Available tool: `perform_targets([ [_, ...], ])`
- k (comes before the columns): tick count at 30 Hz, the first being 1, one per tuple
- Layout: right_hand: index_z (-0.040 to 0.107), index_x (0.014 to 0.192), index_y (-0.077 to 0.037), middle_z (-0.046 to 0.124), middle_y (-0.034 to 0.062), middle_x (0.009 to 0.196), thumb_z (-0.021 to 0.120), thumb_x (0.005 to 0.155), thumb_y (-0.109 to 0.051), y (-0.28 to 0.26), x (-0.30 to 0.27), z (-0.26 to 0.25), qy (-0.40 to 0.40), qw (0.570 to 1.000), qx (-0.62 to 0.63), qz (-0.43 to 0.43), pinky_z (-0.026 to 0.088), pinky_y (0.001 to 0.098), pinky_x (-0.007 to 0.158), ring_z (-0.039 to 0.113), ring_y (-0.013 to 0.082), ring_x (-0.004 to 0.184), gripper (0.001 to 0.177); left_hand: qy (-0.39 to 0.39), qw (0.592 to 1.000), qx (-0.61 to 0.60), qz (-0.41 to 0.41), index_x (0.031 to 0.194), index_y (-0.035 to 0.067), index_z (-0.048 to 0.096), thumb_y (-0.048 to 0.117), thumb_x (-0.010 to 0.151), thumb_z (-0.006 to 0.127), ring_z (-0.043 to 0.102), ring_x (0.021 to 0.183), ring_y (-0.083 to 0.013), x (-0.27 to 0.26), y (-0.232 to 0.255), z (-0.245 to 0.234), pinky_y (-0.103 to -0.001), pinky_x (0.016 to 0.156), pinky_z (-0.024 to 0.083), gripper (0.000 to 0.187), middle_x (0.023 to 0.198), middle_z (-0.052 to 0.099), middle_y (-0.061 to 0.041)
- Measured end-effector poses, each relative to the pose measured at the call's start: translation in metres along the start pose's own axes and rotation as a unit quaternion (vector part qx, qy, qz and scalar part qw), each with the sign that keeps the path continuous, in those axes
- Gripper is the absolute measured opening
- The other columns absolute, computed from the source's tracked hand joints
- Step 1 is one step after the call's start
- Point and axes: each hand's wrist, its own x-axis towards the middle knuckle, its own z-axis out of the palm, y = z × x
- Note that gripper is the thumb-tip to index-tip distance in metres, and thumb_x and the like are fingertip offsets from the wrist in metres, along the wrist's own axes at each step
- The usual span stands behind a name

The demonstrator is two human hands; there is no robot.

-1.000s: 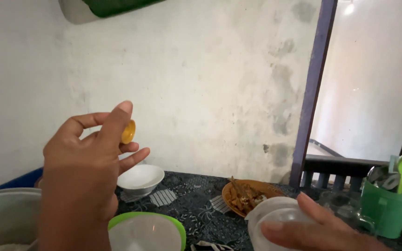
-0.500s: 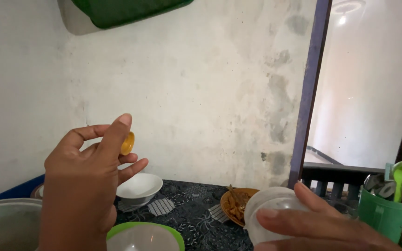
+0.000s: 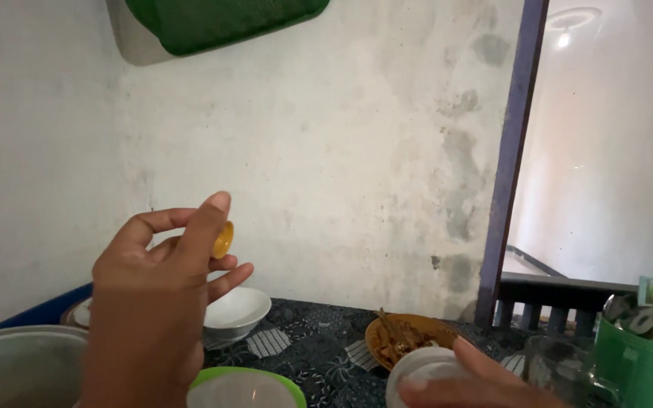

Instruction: Wiping clean bowls with a cloth on a table.

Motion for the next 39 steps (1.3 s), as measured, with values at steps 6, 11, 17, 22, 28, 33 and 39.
perform_targets([
  [6,0.069,0.123,-0.013,0.075,0.0065,0.120,0.081,0.078,-0.022,-0.077,0.068,-0.121,-0.012,0.994,0.058,0.091,0.042,0.0475,0.105,0.070,0.0192,0.111,0.047,-0.042,0.999,-0.010,-0.018,0.107,-0.002,0.064,0.026,0.083,0.079,0.068,0.074,-0.0192,-0.013,0.006,0.009,-0.041,0.071,0.063,0.039,0.087,0.071,-0.015],
  [11,0.068,0.122,-0.011,0.075,0.0078,0.117,0.085,0.073,-0.023,-0.078,0.086,-0.123,-0.024,0.980,0.101,0.173,0.047,0.0455,0.101,0.070,0.0206,0.108,0.053,-0.120,0.993,-0.005,0.006,0.110,-0.001,0.063,0.025,0.082,0.083,0.067,0.076,-0.0200,-0.015,-0.001,0.017,-0.039,0.070,0.067,0.043,0.089,0.072,-0.017],
  [17,0.067,0.121,-0.010,0.075,0.0094,0.112,0.090,0.067,-0.024,-0.053,0.088,-0.068,-0.034,0.951,0.150,0.268,0.052,0.0430,0.097,0.071,0.0223,0.105,0.060,-0.227,0.973,0.024,-0.025,0.122,0.005,0.057,0.031,0.079,0.088,0.074,0.083,-0.0234,-0.026,-0.002,0.030,-0.035,0.076,0.064,0.059,0.096,0.077,-0.022],
  [22,0.067,0.120,-0.008,0.075,0.0107,0.109,0.094,0.062,-0.026,-0.152,0.114,-0.060,-0.044,0.920,0.188,0.340,0.056,0.0409,0.094,0.071,0.0236,0.102,0.067,-0.302,0.952,-0.016,0.040,0.123,0.001,0.061,0.033,0.080,0.090,0.071,0.089,-0.0212,-0.030,-0.021,0.038,-0.034,0.078,0.064,0.061,0.098,0.077,-0.021],
  [28,0.066,0.119,-0.007,0.075,0.0120,0.105,0.098,0.056,-0.027,-0.181,0.159,-0.084,-0.047,0.883,0.223,0.410,0.061,0.0388,0.090,0.071,0.0250,0.099,0.073,-0.302,0.947,-0.059,0.094,0.121,-0.001,0.062,0.028,0.081,0.088,0.071,0.090,-0.0192,-0.032,-0.030,0.045,-0.032,0.078,0.058,0.055,0.096,0.078,-0.014],
  [33,0.063,0.123,-0.009,0.076,0.0091,0.112,0.099,0.058,-0.027,-0.171,0.152,-0.073,-0.089,0.870,0.175,0.452,0.060,0.0390,0.094,0.074,0.0236,0.105,0.076,-0.298,0.949,-0.075,0.070,0.118,0.000,0.059,0.023,0.077,0.082,0.072,0.092,-0.0176,-0.030,-0.033,0.049,-0.032,0.084,0.057,0.052,0.095,0.082,-0.017],
  [39,0.062,0.132,-0.014,0.075,0.0059,0.124,0.098,0.059,-0.019,-0.166,0.153,-0.070,-0.148,0.849,0.180,0.474,0.051,0.0360,0.105,0.070,0.0207,0.118,0.082,-0.314,0.949,0.000,0.012,0.117,0.004,0.060,0.021,0.074,0.082,0.073,0.091,-0.0200,-0.034,-0.022,0.049,-0.035,0.084,0.055,0.051,0.092,0.083,-0.019],
])
